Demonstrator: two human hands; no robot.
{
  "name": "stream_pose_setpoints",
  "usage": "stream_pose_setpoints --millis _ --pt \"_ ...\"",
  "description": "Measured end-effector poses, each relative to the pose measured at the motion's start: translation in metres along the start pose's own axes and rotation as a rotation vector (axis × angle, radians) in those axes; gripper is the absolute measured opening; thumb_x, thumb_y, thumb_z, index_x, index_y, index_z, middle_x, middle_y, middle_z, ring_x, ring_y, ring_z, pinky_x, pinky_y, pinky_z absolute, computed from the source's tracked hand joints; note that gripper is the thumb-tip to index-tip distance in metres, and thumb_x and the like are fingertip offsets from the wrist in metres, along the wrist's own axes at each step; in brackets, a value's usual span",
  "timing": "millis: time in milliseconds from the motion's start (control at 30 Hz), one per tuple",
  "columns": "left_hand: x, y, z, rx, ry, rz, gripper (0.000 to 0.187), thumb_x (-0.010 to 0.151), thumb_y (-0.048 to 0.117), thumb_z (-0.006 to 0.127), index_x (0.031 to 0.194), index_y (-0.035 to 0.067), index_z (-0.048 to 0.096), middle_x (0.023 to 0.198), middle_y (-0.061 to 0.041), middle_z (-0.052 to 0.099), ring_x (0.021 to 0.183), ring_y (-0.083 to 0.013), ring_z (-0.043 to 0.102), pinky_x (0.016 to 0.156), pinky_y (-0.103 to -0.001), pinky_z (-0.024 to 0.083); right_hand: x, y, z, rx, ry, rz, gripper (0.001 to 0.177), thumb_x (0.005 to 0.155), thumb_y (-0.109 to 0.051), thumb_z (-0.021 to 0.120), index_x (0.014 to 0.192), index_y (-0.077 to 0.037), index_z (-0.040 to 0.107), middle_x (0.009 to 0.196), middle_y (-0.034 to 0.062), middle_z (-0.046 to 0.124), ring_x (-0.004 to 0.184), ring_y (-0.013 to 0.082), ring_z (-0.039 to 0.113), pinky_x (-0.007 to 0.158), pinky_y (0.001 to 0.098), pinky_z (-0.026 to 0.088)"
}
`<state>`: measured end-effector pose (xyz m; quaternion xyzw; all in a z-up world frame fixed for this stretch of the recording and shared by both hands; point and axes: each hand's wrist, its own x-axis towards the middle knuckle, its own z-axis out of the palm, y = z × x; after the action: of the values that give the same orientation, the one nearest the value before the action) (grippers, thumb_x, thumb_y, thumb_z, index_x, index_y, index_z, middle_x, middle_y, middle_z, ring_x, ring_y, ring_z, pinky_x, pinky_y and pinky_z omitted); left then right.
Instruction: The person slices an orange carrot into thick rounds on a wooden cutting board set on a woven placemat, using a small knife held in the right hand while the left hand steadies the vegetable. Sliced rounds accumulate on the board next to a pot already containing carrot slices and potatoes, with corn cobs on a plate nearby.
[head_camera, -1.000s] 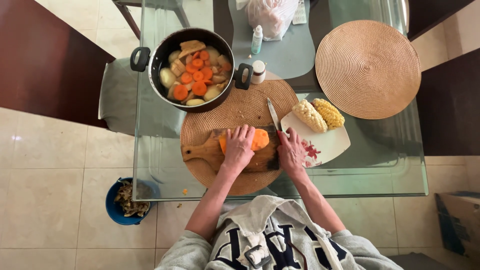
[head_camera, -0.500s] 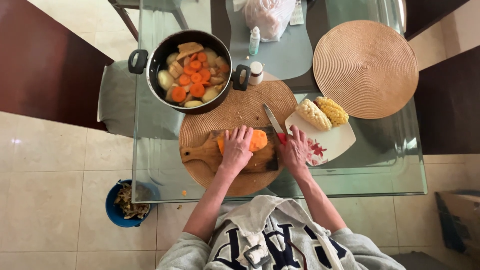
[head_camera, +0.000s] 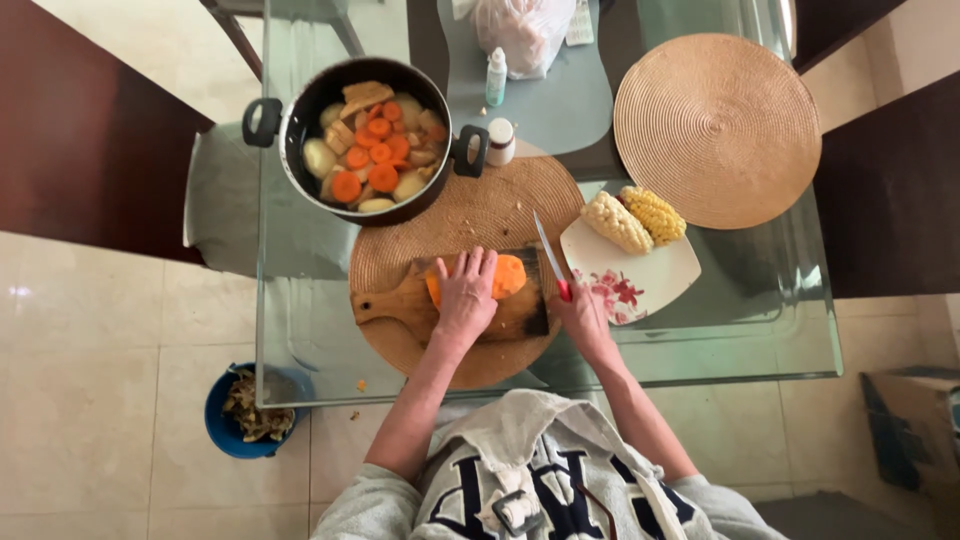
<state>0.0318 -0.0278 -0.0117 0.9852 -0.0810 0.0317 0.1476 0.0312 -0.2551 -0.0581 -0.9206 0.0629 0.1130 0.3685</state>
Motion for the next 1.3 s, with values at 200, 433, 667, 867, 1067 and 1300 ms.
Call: stream_pose_setpoints --millis 200,433,667,867,1067,1300 --pt "0.0 0.002 -0.011 -0.031 -0.005 0.012 0.081 0.065 0.011 0.086 0.138 0.008 0.051 0.137 -0.012 0.055 0.13 -0.0334 0.052 0.11 -0.068 0.03 0.007 0.015 0.03 0.093 -0.068 0.1 0.038 0.085 -0.038 0.076 0.085 -0.001 0.069 0.067 0.0193 0.067 0.068 0.0355 0.071 0.068 0.0473 0.053" --pt "-0.002 0.0 -0.011 -0.039 0.009 0.009 0.085 0.062 0.017 0.091 0.137 0.008 0.051 0.137 -0.011 0.056 0.128 -0.0317 0.053 0.11 -0.066 0.031 0.016 0.009 0.055 0.122 0.055 -0.137 0.038 0.079 -0.023 0.078 0.107 0.001 0.071 0.103 0.0247 0.069 0.096 0.0417 0.067 0.084 0.0467 0.053" --pt "-0.001 -0.016 -0.018 -0.052 0.101 -0.031 0.088 0.061 0.021 0.092 0.137 0.005 0.051 0.137 -0.014 0.057 0.126 -0.034 0.053 0.107 -0.062 0.034 0.031 -0.033 0.049 0.341 -0.015 -0.09 0.063 0.069 -0.016 0.082 0.128 -0.002 0.064 0.107 0.0156 0.07 0.091 0.0307 0.067 0.078 0.0392 0.054" --pt "-0.004 -0.018 -0.019 -0.06 0.124 -0.043 0.086 0.063 0.023 0.092 0.136 0.005 0.051 0.137 -0.015 0.058 0.126 -0.0344 0.054 0.108 -0.06 0.037 0.035 -0.074 0.016 0.483 -0.267 0.214 0.059 0.079 -0.011 0.074 0.137 -0.01 0.064 0.06 0.0091 0.056 0.044 0.0151 0.05 0.039 0.032 0.037" --pt "-0.001 -0.024 -0.006 -0.071 0.122 -0.058 0.09 0.062 0.025 0.093 0.138 0.003 0.05 0.14 -0.017 0.057 0.128 -0.0358 0.054 0.109 -0.06 0.037 0.032 -0.061 0.019 0.751 -0.268 0.228 0.053 0.091 -0.022 0.069 0.142 -0.017 0.056 0.06 -0.0004 0.048 0.042 0.0095 0.045 0.036 0.0274 0.036" --pt "0.003 -0.034 -0.004 -0.1 0.034 -0.058 0.092 0.064 0.023 0.092 0.142 0.006 0.047 0.145 -0.018 0.057 0.134 -0.0353 0.053 0.114 -0.062 0.034 0.023 -0.053 0.004 0.872 -0.177 0.164 0.039 0.1 -0.03 0.054 0.135 -0.013 0.059 0.094 -0.0046 0.071 0.046 0.0088 0.05 0.038 0.0264 0.041"
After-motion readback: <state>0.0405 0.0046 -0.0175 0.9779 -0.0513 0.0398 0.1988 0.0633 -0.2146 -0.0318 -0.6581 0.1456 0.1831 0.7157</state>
